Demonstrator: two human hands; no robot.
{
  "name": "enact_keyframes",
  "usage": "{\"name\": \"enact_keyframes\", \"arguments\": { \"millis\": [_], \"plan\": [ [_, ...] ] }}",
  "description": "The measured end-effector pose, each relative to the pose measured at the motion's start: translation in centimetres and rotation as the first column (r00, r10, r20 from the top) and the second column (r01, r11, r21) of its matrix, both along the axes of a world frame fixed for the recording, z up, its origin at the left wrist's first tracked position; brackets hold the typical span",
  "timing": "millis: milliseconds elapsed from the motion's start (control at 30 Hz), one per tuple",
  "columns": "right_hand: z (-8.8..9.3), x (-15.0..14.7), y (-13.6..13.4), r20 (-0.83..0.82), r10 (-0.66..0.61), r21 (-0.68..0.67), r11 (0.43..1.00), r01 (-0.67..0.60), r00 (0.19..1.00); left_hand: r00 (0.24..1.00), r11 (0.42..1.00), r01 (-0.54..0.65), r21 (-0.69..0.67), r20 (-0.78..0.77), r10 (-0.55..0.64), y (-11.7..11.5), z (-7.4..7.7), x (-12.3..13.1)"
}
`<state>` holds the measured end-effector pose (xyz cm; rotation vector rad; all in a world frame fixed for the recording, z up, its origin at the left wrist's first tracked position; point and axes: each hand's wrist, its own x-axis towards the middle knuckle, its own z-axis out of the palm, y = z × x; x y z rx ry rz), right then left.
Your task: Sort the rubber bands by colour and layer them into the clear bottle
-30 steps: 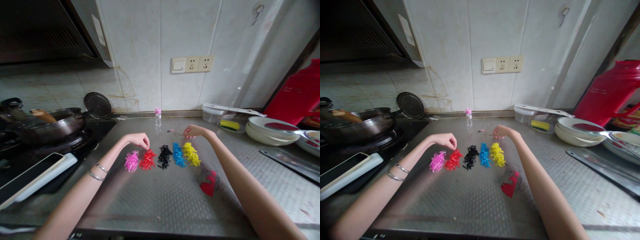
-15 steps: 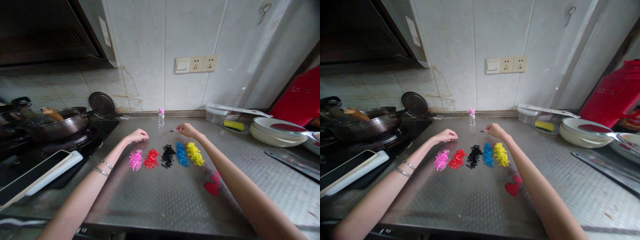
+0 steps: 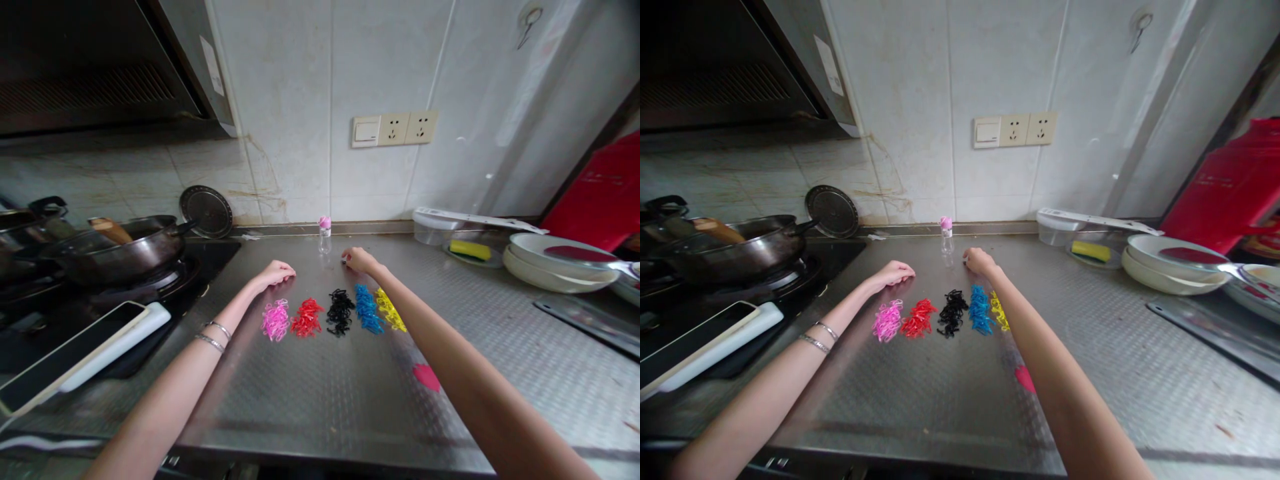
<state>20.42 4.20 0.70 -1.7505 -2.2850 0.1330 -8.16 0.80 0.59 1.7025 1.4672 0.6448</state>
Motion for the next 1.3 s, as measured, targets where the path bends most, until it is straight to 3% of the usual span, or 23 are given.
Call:
{"name": "enact_keyframes", "arguments": {
  "millis": [133, 267, 500, 633, 833, 967, 1100, 1200, 1300],
  "plan": [
    [0.3, 0.0, -0.4, -0.023, 0.022, 0.008, 1.000, -0.021, 1.000, 1.000, 1.000, 0.007, 0.016, 0.007, -0.007, 0.0, -0.1, -0.1],
    [1.5, -0.1, -2.0, -0.093, 0.160, 0.004, 0.987, -0.160, 0.983, 1.000, 1.000, 0.006, 0.016, 0.026, -0.007, 0.0, -0.2, -0.1],
    [2.9, -0.9, -6.4, -0.171, 0.398, -0.133, 0.897, -0.421, 0.901, 1.000, 1.000, -0.018, 0.013, 0.017, 0.017, -0.1, -0.1, 0.1],
    [2.6, -0.5, -7.3, -0.238, 0.424, -0.129, 0.878, -0.461, 0.874, 1.000, 1.000, -0.009, 0.026, 0.015, 0.008, -0.3, 0.0, 0.1],
    [2.4, 3.0, -8.2, -0.412, 0.249, -0.051, 0.954, -0.294, 0.876, 1.000, 0.999, 0.010, 0.052, -0.018, -0.010, -0.7, 0.4, 0.2],
    [1.8, 6.6, -8.7, -0.533, 0.097, -0.030, 0.991, -0.133, 0.841, 0.987, 0.991, 0.089, 0.098, -0.143, -0.075, -0.8, 1.0, 1.3],
    [0.9, 9.4, -8.8, -0.603, 0.000, 0.006, 1.000, 0.005, 0.798, 0.968, 0.946, 0.209, 0.247, -0.187, -0.165, -0.6, 1.7, 4.7],
    [0.3, 10.4, -8.7, -0.621, -0.041, 0.015, 0.998, 0.065, 0.783, 0.936, 0.914, 0.318, 0.251, -0.237, -0.261, 0.0, 2.0, 8.2],
    [-0.5, 10.8, -8.6, -0.617, -0.063, 0.035, 0.994, 0.107, 0.784, 0.903, 0.860, 0.368, 0.353, -0.358, -0.239, 1.6, 2.2, 11.6]
  ]
}}
